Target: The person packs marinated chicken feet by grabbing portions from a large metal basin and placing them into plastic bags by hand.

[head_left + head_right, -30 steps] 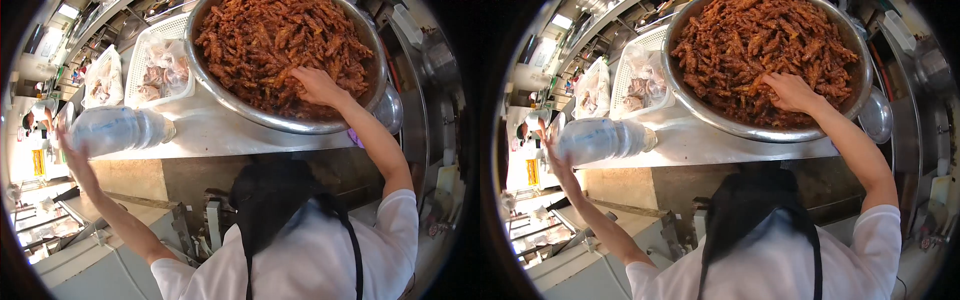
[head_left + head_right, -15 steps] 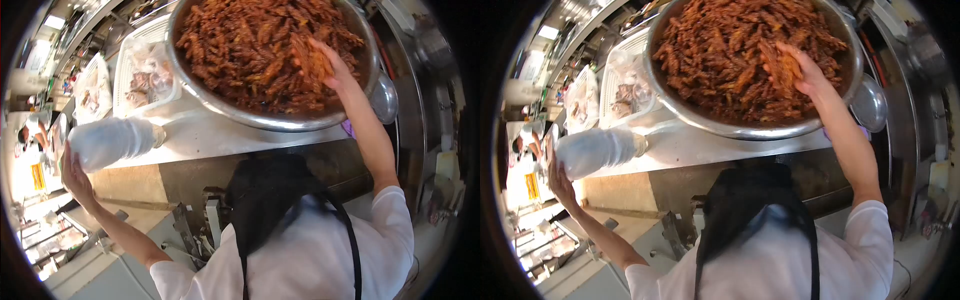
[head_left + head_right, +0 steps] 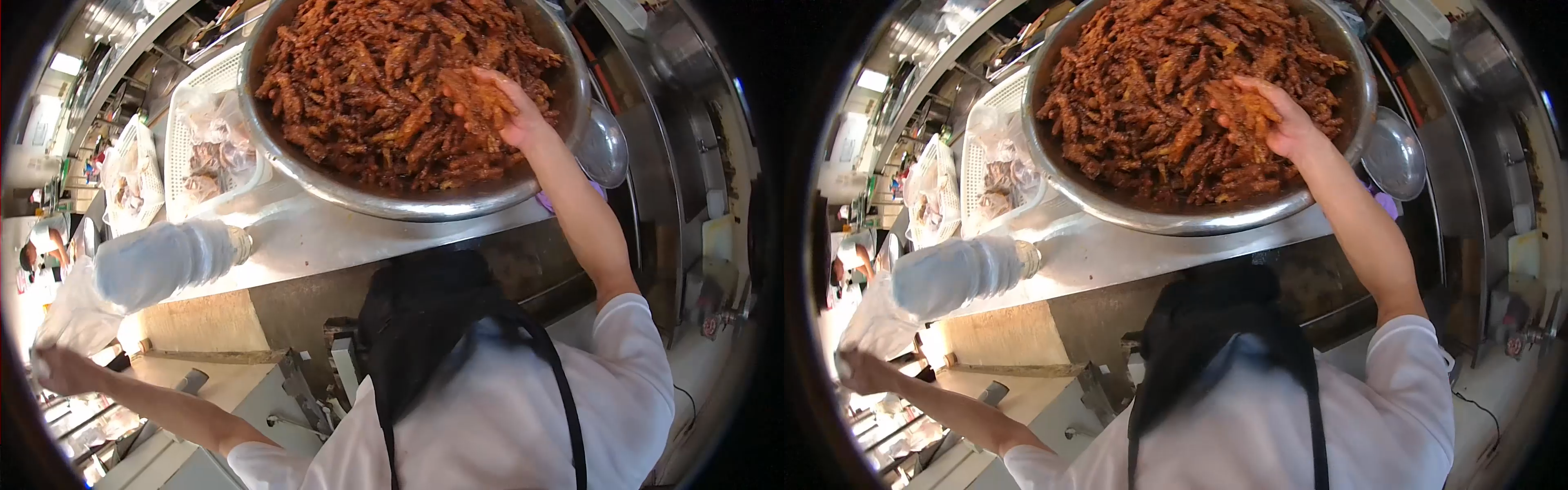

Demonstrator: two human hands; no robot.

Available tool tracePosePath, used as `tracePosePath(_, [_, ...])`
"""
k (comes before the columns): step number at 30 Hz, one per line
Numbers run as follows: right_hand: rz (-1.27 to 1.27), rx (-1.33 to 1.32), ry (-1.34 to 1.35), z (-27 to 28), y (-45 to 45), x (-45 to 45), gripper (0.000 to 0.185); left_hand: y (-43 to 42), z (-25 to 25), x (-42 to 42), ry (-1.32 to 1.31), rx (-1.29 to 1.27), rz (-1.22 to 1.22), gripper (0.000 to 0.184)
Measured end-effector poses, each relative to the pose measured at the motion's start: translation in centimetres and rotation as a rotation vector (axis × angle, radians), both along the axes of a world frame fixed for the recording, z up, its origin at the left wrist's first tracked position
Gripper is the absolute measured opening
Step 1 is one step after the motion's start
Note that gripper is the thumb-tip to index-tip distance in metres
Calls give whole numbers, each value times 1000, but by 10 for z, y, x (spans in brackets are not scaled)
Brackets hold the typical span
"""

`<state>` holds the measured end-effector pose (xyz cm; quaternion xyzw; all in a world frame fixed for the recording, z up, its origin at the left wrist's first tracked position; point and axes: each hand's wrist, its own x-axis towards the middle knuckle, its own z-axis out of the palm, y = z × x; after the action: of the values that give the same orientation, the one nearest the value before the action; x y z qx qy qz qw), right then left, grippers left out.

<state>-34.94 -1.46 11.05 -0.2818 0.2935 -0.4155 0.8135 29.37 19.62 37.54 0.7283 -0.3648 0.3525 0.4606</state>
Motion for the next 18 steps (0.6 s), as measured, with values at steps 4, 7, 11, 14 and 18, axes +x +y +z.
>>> tracePosePath(4, [-136, -4, 124, 13, 10, 13, 44, 26, 2, -92, 148, -183, -206, 33])
tracePosePath(7, [-75, 41, 104, 5, 7, 10, 39, 13, -54, -162, 560, -111, -306, 36])
tracePosePath(11, [-28, 69, 169, 10, 12, 21, 39, -41, -227, -176, 707, 450, -527, 43])
tracePosePath(14, [4, 93, 203, 8, 18, 28, 39, -80, -372, -155, 497, 776, -737, 51])
tracePosePath(18, [59, 141, 239, 9, 19, 37, 39, -109, -390, -159, 506, 790, -784, 58])
